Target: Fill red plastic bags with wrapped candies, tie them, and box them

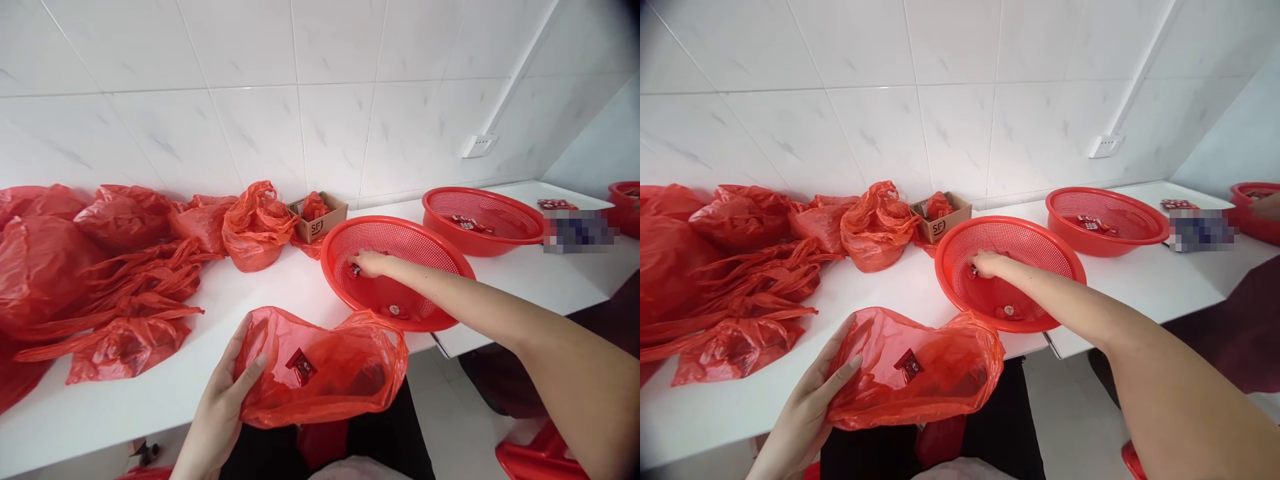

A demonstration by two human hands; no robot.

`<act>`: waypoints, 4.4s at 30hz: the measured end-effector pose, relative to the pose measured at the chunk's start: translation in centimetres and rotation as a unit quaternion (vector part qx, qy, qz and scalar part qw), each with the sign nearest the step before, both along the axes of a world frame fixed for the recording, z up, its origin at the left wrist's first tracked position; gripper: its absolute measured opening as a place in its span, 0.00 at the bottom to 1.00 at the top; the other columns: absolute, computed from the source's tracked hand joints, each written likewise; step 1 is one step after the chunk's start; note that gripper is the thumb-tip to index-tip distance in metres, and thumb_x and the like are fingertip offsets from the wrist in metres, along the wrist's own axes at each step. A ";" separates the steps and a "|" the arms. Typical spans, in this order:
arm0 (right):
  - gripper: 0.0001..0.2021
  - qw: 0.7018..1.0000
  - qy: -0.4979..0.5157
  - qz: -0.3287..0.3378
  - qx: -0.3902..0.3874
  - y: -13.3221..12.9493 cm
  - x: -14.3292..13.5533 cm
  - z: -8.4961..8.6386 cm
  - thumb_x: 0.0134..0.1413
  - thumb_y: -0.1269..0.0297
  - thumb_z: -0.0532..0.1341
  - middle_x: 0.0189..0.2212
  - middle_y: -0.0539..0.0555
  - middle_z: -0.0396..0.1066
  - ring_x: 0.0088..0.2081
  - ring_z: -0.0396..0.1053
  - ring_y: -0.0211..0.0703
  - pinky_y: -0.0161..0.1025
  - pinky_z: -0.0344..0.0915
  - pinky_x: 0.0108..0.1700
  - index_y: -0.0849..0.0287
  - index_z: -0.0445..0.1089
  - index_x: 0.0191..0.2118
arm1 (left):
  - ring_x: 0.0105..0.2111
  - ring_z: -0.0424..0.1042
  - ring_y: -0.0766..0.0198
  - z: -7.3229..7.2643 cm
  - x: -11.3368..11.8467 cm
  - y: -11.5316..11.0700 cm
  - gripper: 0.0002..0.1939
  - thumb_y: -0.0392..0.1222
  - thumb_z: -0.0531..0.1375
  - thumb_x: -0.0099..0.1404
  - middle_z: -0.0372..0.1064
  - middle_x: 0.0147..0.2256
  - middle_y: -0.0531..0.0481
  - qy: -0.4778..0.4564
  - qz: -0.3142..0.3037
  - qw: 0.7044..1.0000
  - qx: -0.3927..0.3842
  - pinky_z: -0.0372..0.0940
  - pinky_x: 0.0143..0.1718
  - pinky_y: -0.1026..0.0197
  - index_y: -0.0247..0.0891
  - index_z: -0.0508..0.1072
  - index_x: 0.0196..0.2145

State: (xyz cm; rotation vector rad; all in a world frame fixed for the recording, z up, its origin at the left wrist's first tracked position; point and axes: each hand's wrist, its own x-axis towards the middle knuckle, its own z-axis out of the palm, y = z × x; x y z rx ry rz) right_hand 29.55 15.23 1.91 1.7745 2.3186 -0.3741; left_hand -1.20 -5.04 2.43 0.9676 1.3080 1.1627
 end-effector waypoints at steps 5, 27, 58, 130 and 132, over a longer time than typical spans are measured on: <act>0.09 0.998 0.054 -0.020 -0.031 -0.1 1.1 1.6 0.50 0.69 0.62 0.42 0.60 0.71 0.43 0.71 0.50 0.43 0.66 0.42 0.59 0.72 0.39 | 0.64 0.55 0.49 0.0 0.1 0.0 0.37 0.51 0.63 0.60 0.52 0.66 0.49 -0.005 -0.001 1.000 -0.002 0.55 0.62 0.49 0.52 0.56 0.65; 0.18 0.938 0.307 0.160 -0.031 -13.2 -7.8 5.1 0.57 0.56 0.58 0.51 0.59 0.68 0.47 0.69 0.50 0.42 0.65 0.45 0.55 0.65 0.51 | 0.64 0.55 0.51 0.6 0.7 -0.4 0.39 0.47 0.64 0.60 0.52 0.66 0.47 -0.047 0.024 0.999 0.013 0.57 0.61 0.53 0.49 0.54 0.66; 0.10 0.856 0.481 0.170 -0.086 -10.5 -6.5 7.0 0.61 0.71 0.53 0.42 0.53 0.74 0.37 0.74 0.37 0.38 0.72 0.40 0.55 0.65 0.46 | 0.61 0.60 0.50 1.6 1.3 0.0 0.40 0.47 0.67 0.56 0.55 0.65 0.51 -0.076 0.036 0.996 -0.018 0.66 0.54 0.56 0.56 0.58 0.63; 0.11 0.895 0.384 0.056 0.219 -14.0 -2.4 14.6 0.60 0.61 0.57 0.34 0.49 0.72 0.33 0.69 0.39 0.36 0.65 0.33 0.50 0.68 0.47 | 0.25 0.68 0.69 10.7 -7.8 1.4 0.17 0.52 0.65 0.58 0.71 0.26 0.54 0.211 0.031 0.953 0.213 0.65 0.26 0.68 0.35 0.74 0.38; 0.09 0.899 0.381 0.070 0.204 -14.1 -3.5 14.9 0.58 0.63 0.58 0.33 0.49 0.71 0.32 0.69 0.38 0.36 0.65 0.31 0.51 0.70 0.44 | 0.24 0.69 0.68 12.2 -7.0 1.9 0.20 0.54 0.64 0.58 0.71 0.25 0.53 0.275 -0.067 0.940 0.191 0.64 0.25 0.67 0.33 0.75 0.38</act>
